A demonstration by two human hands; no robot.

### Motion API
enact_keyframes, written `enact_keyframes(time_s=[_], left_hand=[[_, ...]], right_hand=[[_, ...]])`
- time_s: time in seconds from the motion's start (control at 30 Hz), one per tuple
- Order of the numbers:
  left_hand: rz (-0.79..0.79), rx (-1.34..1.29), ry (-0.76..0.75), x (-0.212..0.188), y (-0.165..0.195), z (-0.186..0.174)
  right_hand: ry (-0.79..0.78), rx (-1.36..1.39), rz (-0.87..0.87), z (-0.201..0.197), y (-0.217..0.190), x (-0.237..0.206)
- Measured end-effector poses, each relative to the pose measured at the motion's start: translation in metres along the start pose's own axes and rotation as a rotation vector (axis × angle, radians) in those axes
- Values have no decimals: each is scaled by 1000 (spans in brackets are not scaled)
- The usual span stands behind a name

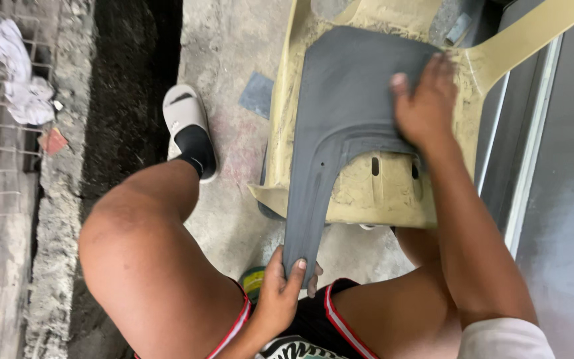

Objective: The person sits on the floor sanding a gray plastic automotive body panel that rests on a plastic chair. They hold the panel steady with one hand while rubbing a sanding sponge or block by hand over the surface and edges, repositioning the panel and the block to sand different areas.

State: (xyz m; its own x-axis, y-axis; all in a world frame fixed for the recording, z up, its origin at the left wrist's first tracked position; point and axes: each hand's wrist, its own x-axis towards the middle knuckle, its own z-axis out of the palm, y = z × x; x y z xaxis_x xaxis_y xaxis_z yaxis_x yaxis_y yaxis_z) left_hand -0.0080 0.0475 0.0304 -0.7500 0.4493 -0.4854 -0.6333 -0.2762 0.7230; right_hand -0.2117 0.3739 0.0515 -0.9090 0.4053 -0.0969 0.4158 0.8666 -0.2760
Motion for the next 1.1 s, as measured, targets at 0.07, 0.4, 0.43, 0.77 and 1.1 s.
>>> enact_keyframes(time_s=[0.07, 0.4, 0.43, 0.77, 1.1], left_hand=[[18, 8, -4, 0, 0, 1], [9, -11, 11, -1, -2, 1], [-4, -18, 7, -2, -2, 1], [13, -18, -4, 0, -2, 0], [-12, -14, 10, -1, 5, 0]], right_hand=[[-88, -56, -266, 17, -32, -19], [-152, -60, -263, -18, 14, 0], [-64, -15, -141, -22, 17, 11], [-432, -166, -831, 33, -64, -63], [-216, -26, -644, 4, -41, -32]])
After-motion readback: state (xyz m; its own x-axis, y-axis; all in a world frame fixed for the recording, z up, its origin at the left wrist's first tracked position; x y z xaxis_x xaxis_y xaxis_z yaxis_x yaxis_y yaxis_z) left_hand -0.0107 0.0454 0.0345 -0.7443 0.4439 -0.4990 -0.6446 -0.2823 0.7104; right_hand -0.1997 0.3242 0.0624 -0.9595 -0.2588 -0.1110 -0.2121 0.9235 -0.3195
